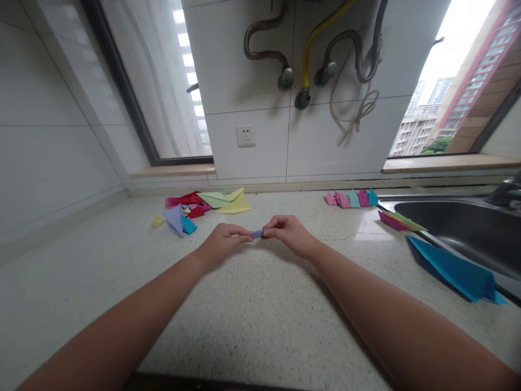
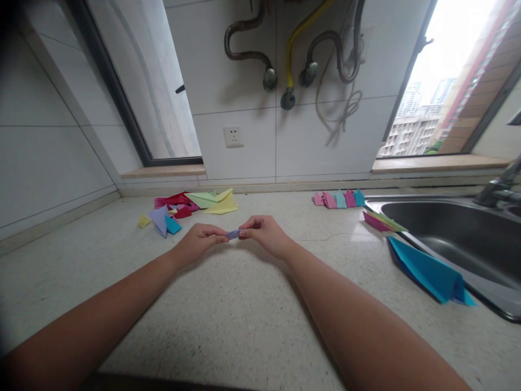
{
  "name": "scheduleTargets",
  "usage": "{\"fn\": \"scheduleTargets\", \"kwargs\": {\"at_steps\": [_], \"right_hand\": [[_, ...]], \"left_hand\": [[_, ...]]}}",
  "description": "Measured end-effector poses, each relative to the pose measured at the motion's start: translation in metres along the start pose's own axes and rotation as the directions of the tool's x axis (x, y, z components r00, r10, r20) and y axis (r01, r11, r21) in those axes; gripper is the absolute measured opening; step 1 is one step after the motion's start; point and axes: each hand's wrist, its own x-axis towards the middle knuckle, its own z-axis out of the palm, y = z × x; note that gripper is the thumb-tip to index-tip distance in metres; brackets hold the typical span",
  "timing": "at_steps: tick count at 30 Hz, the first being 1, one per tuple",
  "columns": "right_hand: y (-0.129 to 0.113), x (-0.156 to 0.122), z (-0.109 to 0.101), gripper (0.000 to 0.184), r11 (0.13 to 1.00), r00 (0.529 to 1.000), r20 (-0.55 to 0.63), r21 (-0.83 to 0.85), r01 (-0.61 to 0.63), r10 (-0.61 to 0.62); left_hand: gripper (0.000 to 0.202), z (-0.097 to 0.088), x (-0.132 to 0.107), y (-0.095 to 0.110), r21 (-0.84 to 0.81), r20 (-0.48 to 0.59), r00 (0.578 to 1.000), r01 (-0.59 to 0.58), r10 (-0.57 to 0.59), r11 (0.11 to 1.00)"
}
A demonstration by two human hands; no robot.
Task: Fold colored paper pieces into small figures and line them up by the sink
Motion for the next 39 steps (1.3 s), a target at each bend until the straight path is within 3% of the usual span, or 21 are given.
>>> {"fn": "scheduleTargets", "kwargs": {"at_steps": [8,17,20,24,27,32,39], "right_hand": [[-0.005,-0.002,0.010,0.021,0.997,0.994,-0.096,-0.071,0.039,-0.045],[-0.007,-0.006,0.006,0.023,0.959,0.987,-0.050,-0.248,0.139,-0.155],[-0.003,-0.006,0.009,0.024,0.956,0.983,-0.035,-0.245,0.164,-0.178],[-0.001,-0.007,0.015,0.022,0.952,0.981,0.009,-0.240,0.192,-0.196],[-0.003,-0.008,0.017,0.022,0.952,0.981,0.007,-0.238,0.190,-0.193],[-0.005,-0.008,0.015,0.022,0.951,0.980,-0.004,-0.245,0.190,-0.197],[-0.007,-0.009,0.017,0.020,0.957,0.983,-0.012,-0.232,0.173,-0.181]], "left_hand": [[0.022,0.003,-0.002,-0.002,0.010,-0.147,0.989,-0.021,0.023,1.000],[0.029,0.010,-0.004,-0.005,-0.025,-0.188,0.980,-0.065,0.059,0.998],[0.032,0.011,-0.004,-0.002,-0.002,-0.196,0.971,-0.140,0.137,0.990],[0.018,0.011,-0.006,0.005,0.077,-0.171,0.954,-0.236,0.246,0.969],[0.019,0.012,-0.007,0.007,0.050,-0.139,0.967,-0.206,0.211,0.977],[0.026,0.017,-0.007,0.006,-0.127,-0.090,0.991,-0.106,0.095,0.986],[0.019,0.020,-0.005,0.004,-0.287,-0.141,0.988,-0.107,0.068,0.952]]}}
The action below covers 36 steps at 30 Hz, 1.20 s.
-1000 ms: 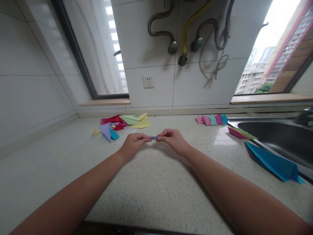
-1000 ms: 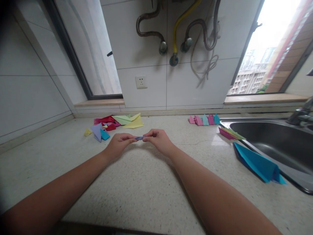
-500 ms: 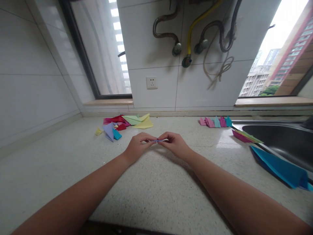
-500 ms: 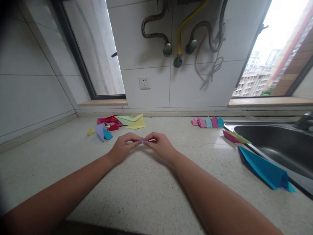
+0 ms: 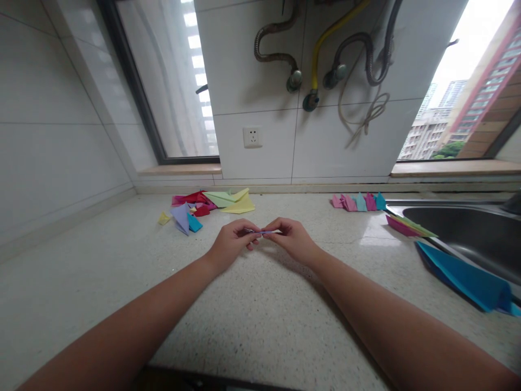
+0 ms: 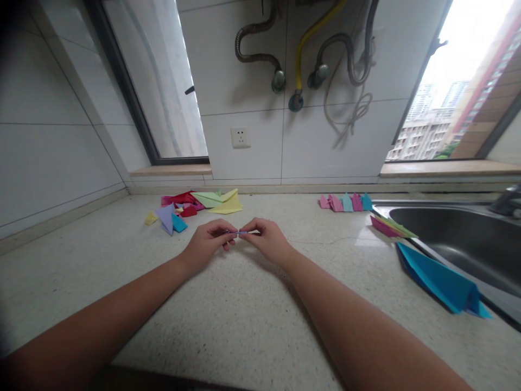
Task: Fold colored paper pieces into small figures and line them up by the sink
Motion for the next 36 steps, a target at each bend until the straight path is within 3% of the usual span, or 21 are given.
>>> {"fn": "scheduleTargets", "kwargs": {"at_steps": [6,11,15,21,27,30,36], "right_hand": [[0.001,0.000,0.000,0.017,1.000,1.000,0.026,-0.023,0.014,-0.013],[0.001,-0.001,-0.001,0.016,1.000,0.997,0.079,-0.011,0.015,-0.015],[-0.001,-0.001,-0.001,0.016,1.000,0.991,0.131,0.013,0.016,-0.017],[-0.012,0.000,-0.008,0.021,0.998,0.952,0.305,0.061,0.020,-0.038],[-0.020,0.000,-0.013,0.021,0.997,0.918,0.389,0.011,0.074,-0.072],[-0.017,0.000,-0.012,0.018,0.998,0.929,0.364,-0.008,0.068,-0.061],[0.001,0.000,-0.006,0.014,0.999,0.992,0.126,-0.041,-0.008,0.013]], "left_hand": [[0.014,-0.002,0.000,0.000,0.043,0.053,0.998,-0.023,0.021,0.999],[0.009,-0.011,0.003,0.005,0.170,0.170,0.984,-0.081,0.052,0.982],[0.010,-0.016,0.005,0.008,0.166,0.251,0.966,-0.102,0.058,0.981],[0.009,-0.015,0.005,0.004,0.163,0.272,0.962,-0.074,0.027,0.984],[0.008,-0.014,0.005,0.001,0.156,0.298,0.954,-0.077,0.028,0.985],[0.009,-0.014,0.005,0.001,0.164,0.276,0.961,-0.066,0.019,0.984],[0.016,-0.013,0.006,0.004,0.283,0.119,0.993,-0.046,0.012,0.958]]}}
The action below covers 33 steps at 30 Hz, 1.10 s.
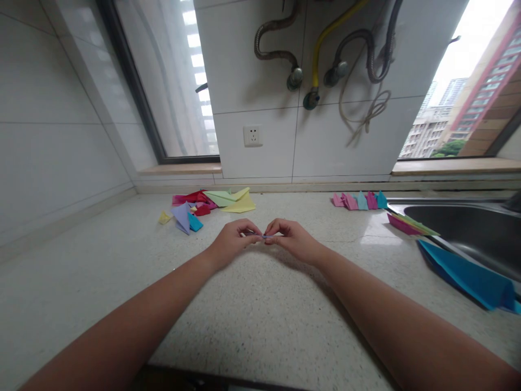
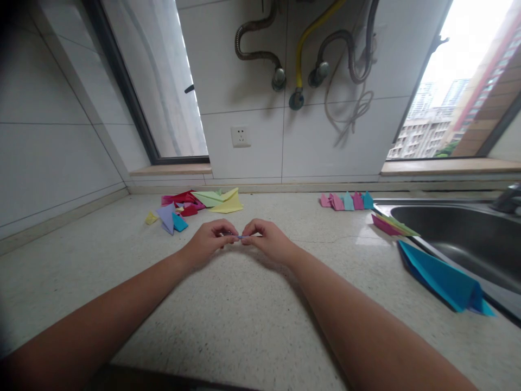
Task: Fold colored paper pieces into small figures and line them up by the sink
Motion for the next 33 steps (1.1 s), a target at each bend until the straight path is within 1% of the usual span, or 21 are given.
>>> {"fn": "scheduleTargets", "kwargs": {"at_steps": [3,6,8,11,15,19,25,28,31,33], "right_hand": [[0.004,0.001,0.002,0.015,1.000,0.998,-0.064,-0.004,-0.001,0.001],[0.006,0.002,0.003,0.017,1.000,0.996,-0.089,0.010,-0.002,0.003],[0.008,0.001,0.003,0.018,1.000,0.995,-0.095,0.006,-0.004,0.005],[0.008,0.001,0.005,0.015,0.998,0.994,-0.106,-0.051,0.020,-0.025],[0.005,0.000,0.007,0.009,0.984,0.984,-0.131,-0.148,0.103,-0.123],[0.000,-0.002,0.007,0.007,0.966,0.981,-0.105,-0.221,0.137,-0.163],[0.000,-0.003,0.006,0.007,0.893,0.966,-0.065,-0.401,0.202,-0.248],[0.000,-0.004,0.005,0.008,0.864,0.963,-0.064,-0.460,0.205,-0.263],[-0.002,-0.004,0.004,0.008,0.854,0.965,-0.060,-0.483,0.194,-0.253],[-0.004,-0.003,0.003,0.009,0.838,0.964,-0.037,-0.503,0.210,-0.263]], "left_hand": [[0.021,0.001,0.000,0.000,0.011,-0.046,0.999,0.024,-0.023,1.000],[0.019,0.003,0.000,-0.003,-0.009,-0.075,0.996,0.047,-0.047,0.999],[0.018,0.005,-0.001,-0.004,0.001,-0.100,0.994,0.043,-0.042,0.999],[0.018,0.006,-0.002,-0.006,0.056,-0.124,0.992,0.003,0.004,0.998],[0.010,0.006,-0.003,-0.006,0.158,-0.113,0.990,-0.068,0.086,0.985],[0.015,0.005,-0.004,-0.005,0.220,-0.121,0.985,-0.094,0.122,0.971],[0.014,0.006,-0.006,-0.005,0.318,-0.056,0.978,-0.173,0.201,0.932],[0.012,0.006,-0.007,-0.004,0.368,-0.058,0.976,-0.177,0.212,0.913],[0.013,0.005,-0.008,-0.003,0.410,-0.072,0.974,-0.166,0.213,0.897],[0.013,0.003,-0.007,-0.001,0.424,-0.075,0.972,-0.171,0.222,0.889]]}}
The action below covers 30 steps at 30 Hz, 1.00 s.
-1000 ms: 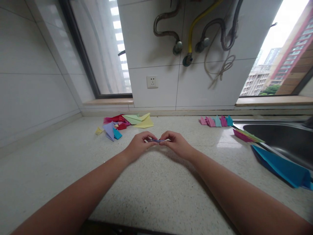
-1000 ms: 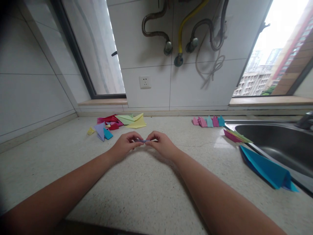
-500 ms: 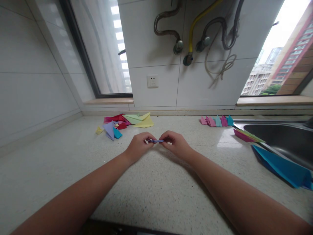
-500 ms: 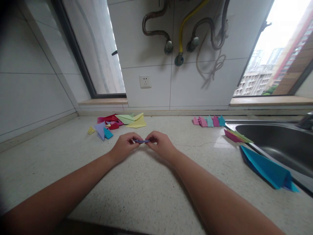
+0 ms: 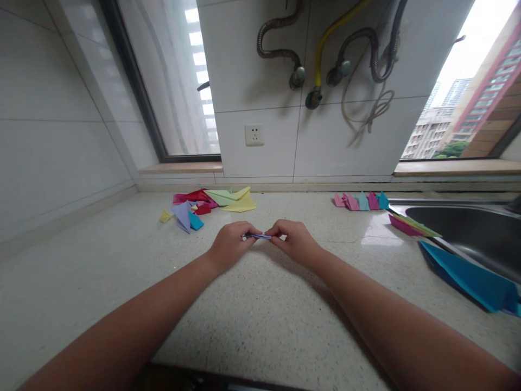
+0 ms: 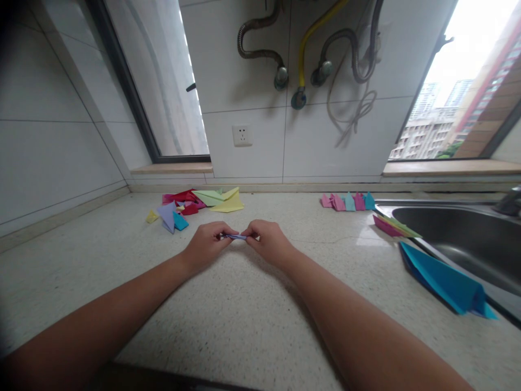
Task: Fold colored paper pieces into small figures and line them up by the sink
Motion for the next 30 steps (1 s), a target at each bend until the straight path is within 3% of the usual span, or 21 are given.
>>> {"fn": "scheduleTargets", "kwargs": {"at_steps": [5,11,14,17,22,30], "right_hand": [[-0.004,0.005,-0.007,0.009,0.996,0.988,0.121,-0.004,0.094,-0.093],[-0.004,0.008,-0.011,0.014,0.998,0.979,0.192,-0.011,0.066,-0.063],[-0.002,0.006,-0.012,0.012,1.000,0.985,0.174,0.005,0.005,-0.006],[0.003,0.004,-0.011,0.005,0.988,0.986,0.108,0.078,-0.135,0.127],[0.011,0.002,-0.003,0.015,0.864,0.939,0.152,0.370,-0.343,0.308],[0.014,0.003,0.000,0.028,0.790,0.910,0.158,0.456,-0.411,0.383]], "left_hand": [[0.019,-0.006,0.003,-0.004,0.021,0.078,0.996,-0.047,0.045,0.999],[0.016,-0.004,0.003,-0.006,0.004,0.154,0.988,-0.028,0.027,1.000],[0.016,-0.002,0.003,-0.003,-0.065,0.144,0.989,0.028,-0.019,0.997],[0.016,0.000,0.003,-0.003,-0.169,0.123,0.984,0.150,-0.131,0.974],[0.027,0.005,0.005,-0.010,-0.369,0.118,0.936,0.352,-0.332,0.860],[0.035,0.010,0.008,-0.020,-0.584,0.150,0.896,0.422,-0.419,0.693]]}}
